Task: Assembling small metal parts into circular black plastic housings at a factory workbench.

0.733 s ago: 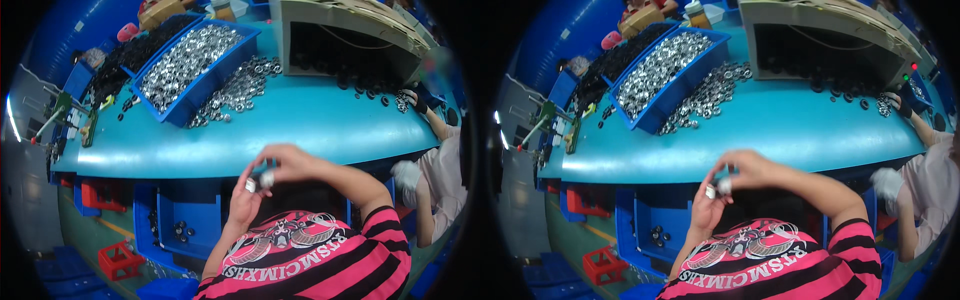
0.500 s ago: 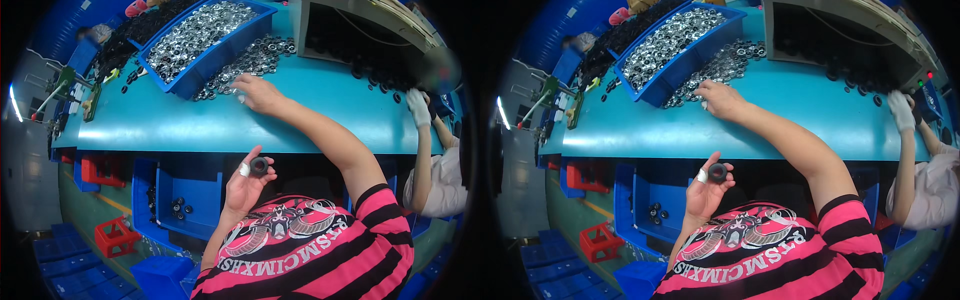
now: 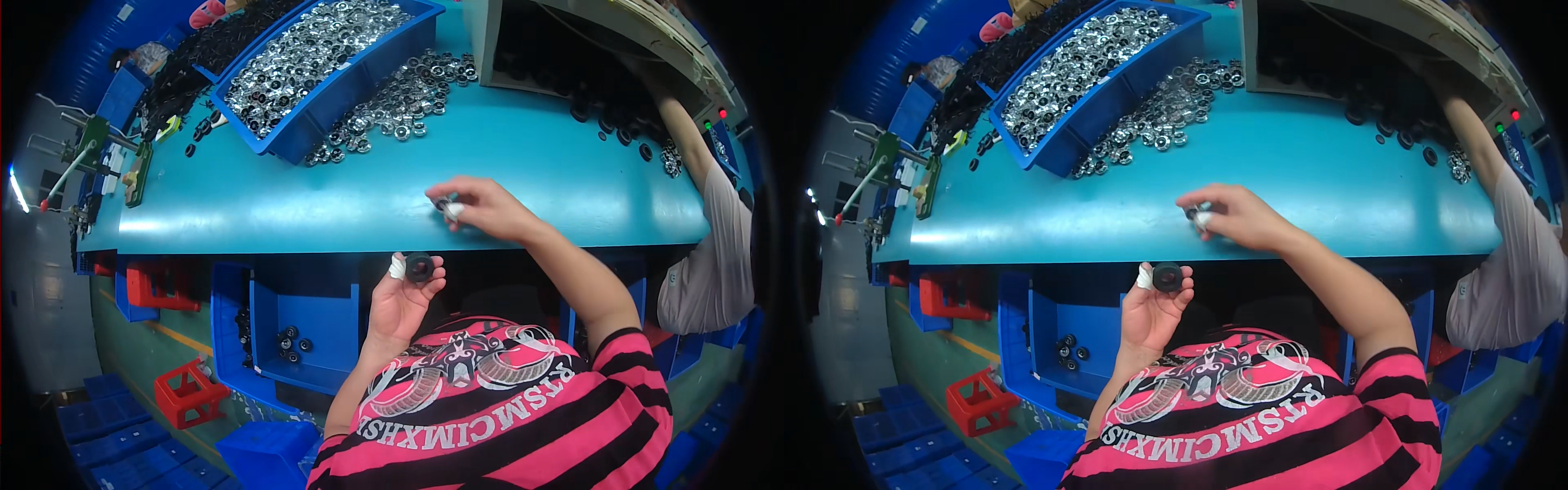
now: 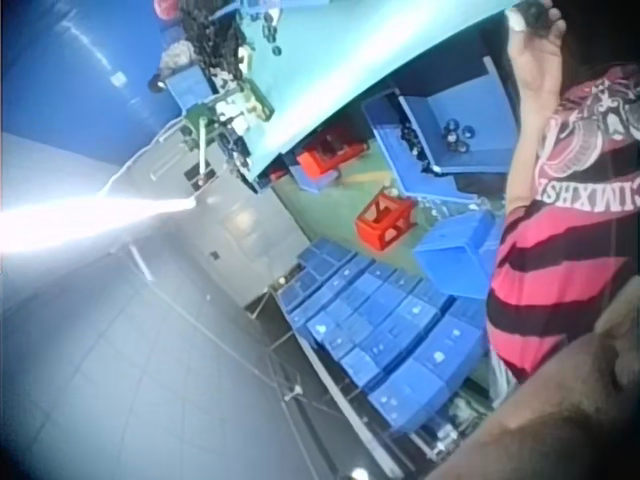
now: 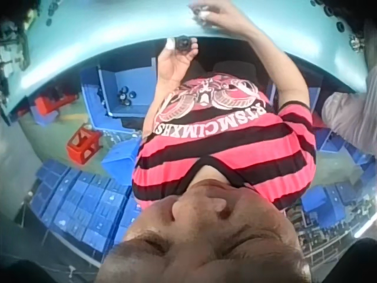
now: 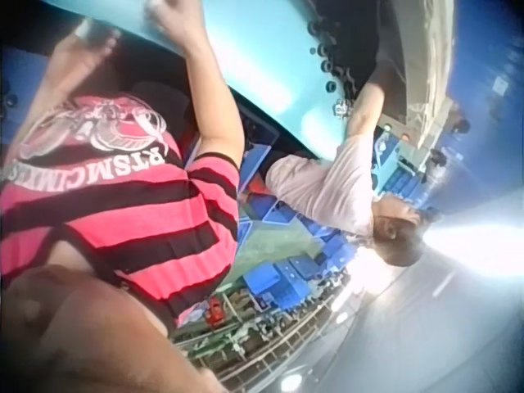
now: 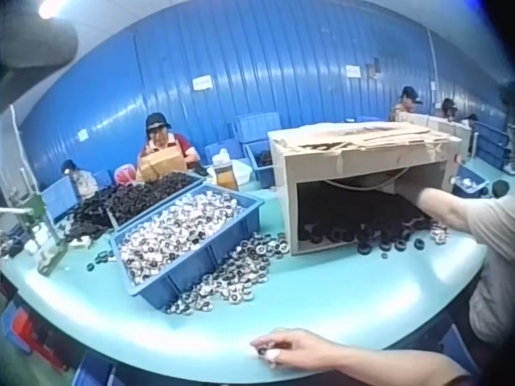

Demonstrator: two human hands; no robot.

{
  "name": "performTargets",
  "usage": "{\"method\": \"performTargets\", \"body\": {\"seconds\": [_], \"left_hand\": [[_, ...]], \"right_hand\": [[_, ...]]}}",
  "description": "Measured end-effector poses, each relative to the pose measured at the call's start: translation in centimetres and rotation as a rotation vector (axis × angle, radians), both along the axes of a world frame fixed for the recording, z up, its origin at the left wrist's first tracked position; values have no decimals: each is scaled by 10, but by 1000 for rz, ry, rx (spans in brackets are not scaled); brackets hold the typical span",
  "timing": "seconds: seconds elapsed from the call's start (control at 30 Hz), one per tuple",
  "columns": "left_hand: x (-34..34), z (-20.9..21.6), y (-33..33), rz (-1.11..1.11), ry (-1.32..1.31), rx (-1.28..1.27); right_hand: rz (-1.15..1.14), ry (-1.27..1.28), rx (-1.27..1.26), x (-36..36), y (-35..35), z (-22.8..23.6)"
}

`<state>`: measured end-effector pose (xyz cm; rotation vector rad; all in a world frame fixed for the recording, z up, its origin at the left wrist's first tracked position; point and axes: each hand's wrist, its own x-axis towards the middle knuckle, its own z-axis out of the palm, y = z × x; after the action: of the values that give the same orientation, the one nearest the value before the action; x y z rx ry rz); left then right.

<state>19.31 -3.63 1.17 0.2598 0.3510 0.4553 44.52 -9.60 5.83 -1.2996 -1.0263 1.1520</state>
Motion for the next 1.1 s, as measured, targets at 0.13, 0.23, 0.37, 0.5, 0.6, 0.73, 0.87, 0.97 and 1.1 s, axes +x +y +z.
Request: {"method": "performTargets", "body": {"seconds": [0.13, 0.23, 0.37, 0.5, 0.6, 0.73, 0.87, 0.97, 1.1], "left_hand": [[10, -3, -4, -40, 71, -57], [10, 1, -8, -25, 84, -39], [-1, 8, -10, 101, 112, 35], [-26, 15, -3, 319, 139, 100], [-42, 17, -11, 372, 137, 141], [-45, 15, -39, 349, 202, 168], [-33, 11, -64, 177, 243, 160], [-13, 16, -84, 23, 240, 187], [2, 15, -91, -99, 147, 287]], "right_hand": [[-116, 180, 32, -23, -58, -3], [-220, 302, -6, -35, -90, -20], [-377, 417, 35, -38, -124, -31], [-480, 509, 120, -29, -151, -46], [-497, 505, 194, -26, -166, -48], [-465, 570, 198, -35, -184, -44], [-400, 547, 158, -49, -191, -53], [-349, 431, 191, -71, -185, -42], [-376, 43, 225, -82, -176, -16]]}}
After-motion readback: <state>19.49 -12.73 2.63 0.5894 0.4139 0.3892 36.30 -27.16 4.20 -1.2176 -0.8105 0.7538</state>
